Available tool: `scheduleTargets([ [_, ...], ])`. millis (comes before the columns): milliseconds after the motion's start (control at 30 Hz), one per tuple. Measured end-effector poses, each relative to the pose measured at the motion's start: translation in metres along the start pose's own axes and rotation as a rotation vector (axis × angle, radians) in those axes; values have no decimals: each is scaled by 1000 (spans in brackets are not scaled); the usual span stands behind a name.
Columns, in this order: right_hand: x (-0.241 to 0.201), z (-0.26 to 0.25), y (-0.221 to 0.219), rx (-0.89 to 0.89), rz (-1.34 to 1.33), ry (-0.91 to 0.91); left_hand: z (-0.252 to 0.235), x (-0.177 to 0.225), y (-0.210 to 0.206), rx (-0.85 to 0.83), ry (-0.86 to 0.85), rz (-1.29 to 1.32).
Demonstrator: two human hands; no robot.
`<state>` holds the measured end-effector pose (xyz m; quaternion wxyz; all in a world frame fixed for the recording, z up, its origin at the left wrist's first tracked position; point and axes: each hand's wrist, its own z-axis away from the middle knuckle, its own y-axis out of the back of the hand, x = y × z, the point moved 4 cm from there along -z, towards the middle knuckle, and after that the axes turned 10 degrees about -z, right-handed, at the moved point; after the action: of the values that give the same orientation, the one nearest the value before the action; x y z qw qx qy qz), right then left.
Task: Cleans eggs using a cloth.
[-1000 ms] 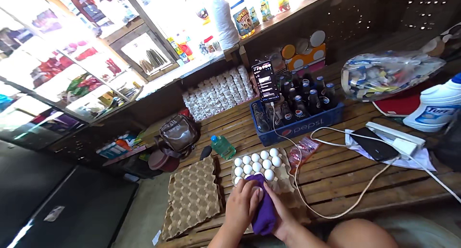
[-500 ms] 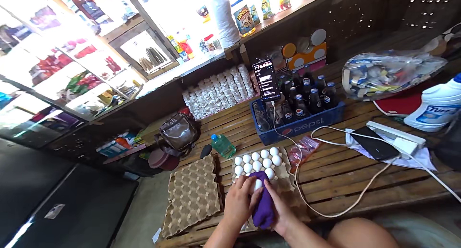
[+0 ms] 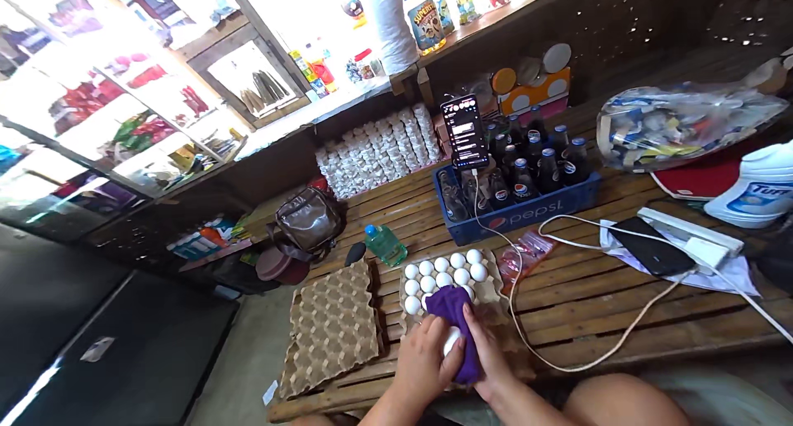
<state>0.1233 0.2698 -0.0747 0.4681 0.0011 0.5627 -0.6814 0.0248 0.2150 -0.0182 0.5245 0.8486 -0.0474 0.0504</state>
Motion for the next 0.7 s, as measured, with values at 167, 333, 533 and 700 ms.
scheduleTargets([
  [167, 4, 9, -7, -114, 100, 9, -6, -11, 3, 14, 98, 20],
  [333, 15, 19, -12, -217, 191, -35, -18, -27, 8, 82, 165, -64],
  [533, 2, 10, -5, -80, 113, 54, -6, -7, 3, 22, 95, 58],
  [700, 4, -2, 3, -55, -80, -51, 0, 5, 1, 33, -31, 127],
])
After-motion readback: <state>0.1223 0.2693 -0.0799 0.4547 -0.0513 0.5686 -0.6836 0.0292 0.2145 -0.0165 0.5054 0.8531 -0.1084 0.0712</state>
